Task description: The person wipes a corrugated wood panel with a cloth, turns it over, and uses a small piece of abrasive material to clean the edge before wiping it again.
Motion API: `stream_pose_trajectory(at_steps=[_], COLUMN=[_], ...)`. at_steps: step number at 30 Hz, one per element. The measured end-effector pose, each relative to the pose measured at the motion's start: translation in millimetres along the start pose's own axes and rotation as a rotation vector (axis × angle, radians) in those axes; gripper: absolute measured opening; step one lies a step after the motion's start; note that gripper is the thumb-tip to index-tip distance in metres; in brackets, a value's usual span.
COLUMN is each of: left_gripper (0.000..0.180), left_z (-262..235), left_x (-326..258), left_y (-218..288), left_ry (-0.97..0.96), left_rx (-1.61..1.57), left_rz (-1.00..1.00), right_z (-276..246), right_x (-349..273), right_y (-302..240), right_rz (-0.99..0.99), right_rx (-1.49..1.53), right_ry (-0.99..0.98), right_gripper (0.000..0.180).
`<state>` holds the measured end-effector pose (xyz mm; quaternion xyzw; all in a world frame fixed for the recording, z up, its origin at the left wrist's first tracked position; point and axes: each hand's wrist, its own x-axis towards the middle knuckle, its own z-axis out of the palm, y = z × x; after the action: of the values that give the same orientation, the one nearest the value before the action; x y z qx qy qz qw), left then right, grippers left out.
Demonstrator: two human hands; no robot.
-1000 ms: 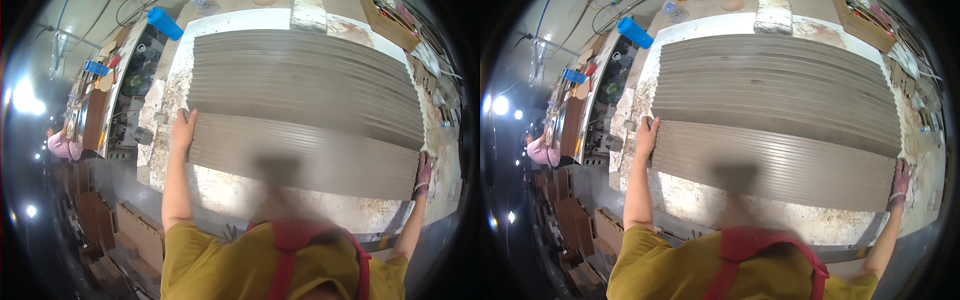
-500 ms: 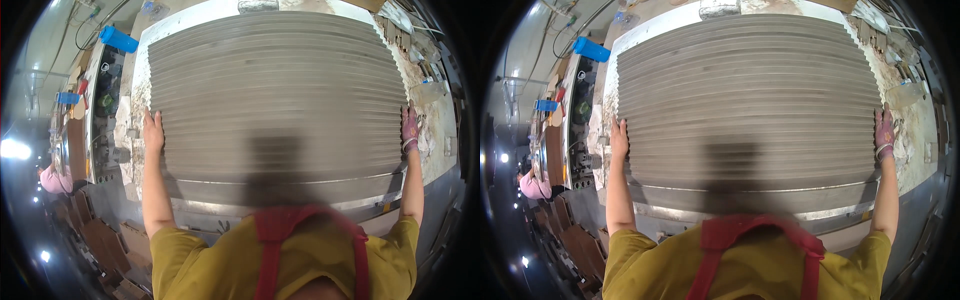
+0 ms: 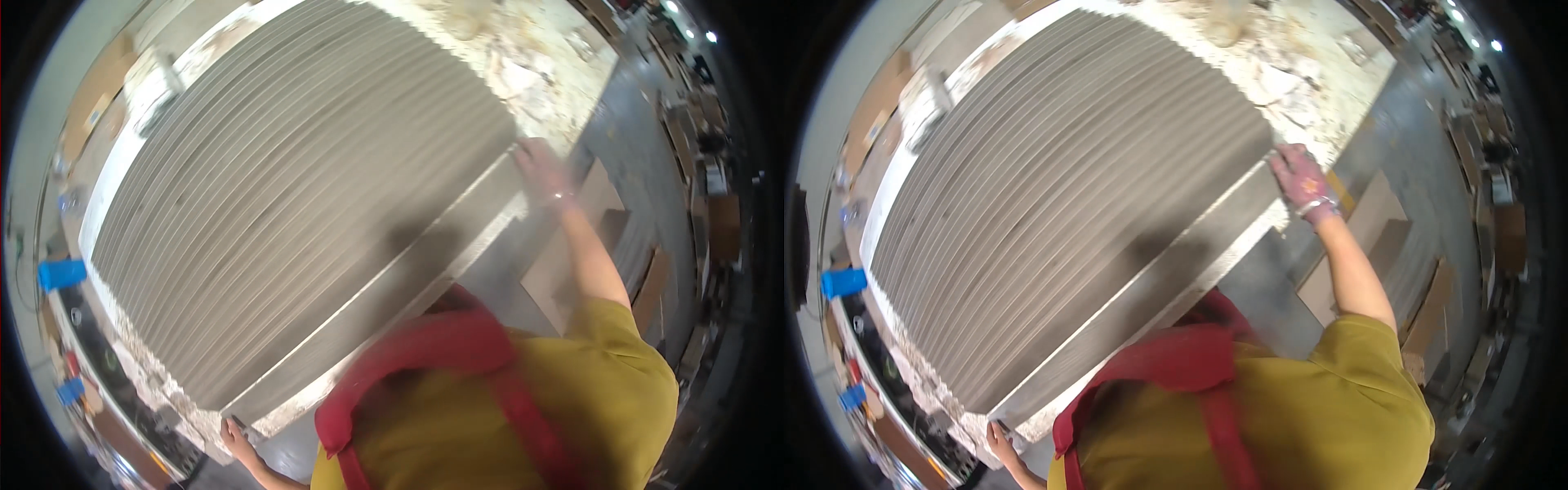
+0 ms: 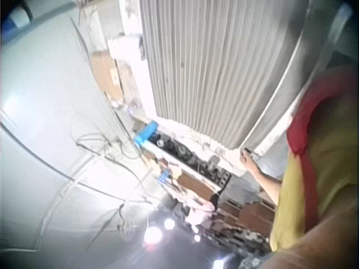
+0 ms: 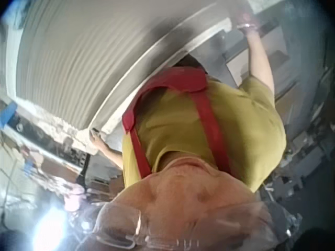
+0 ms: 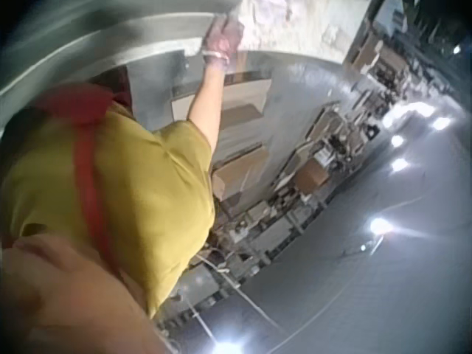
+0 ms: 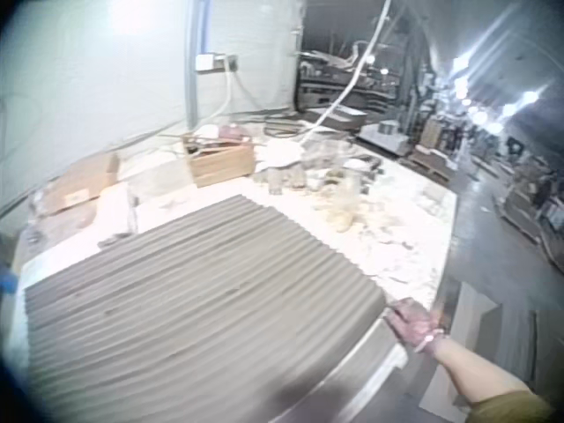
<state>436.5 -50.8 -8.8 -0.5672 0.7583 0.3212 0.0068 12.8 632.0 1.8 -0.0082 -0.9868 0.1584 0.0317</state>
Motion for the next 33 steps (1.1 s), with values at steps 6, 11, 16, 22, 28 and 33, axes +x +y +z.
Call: stream_pose_trajectory(at_steps=[6,11,16,22,28,33], left_gripper=[0.047,0.033,0.029,0.05,0.029,0.032], left_z=[-5,-20,-24,-28,-24,-5], left_x=[43,34,34,-11,73,58], left_y=[-36,8,63,131,46,46], left_ry=[0.017,0.225,0.004,0.076,0.049,0.157], left_rx=[0.085,-0.11,0.195,0.247,-0.759,-0.679], left_rz=[0.129,0.308,0.259,-0.008,-0.07,0.028], right_z=[-4,-7,-36,-54,-3,18], right_x=[-7,11,55,69,57,51], right_y=[5,24,14,-5,11,26], right_rz=[0.297,0.271,0.256,0.317,0.45,0.467], right_rx=[0.319,0.635,0.359,0.459,1.242,0.957], right_ry=[0.011,0.036,-0.122,-0.15,0.164,0.135], right_gripper=[0.041,0.038,0.036,0.045,0.029,0.034])
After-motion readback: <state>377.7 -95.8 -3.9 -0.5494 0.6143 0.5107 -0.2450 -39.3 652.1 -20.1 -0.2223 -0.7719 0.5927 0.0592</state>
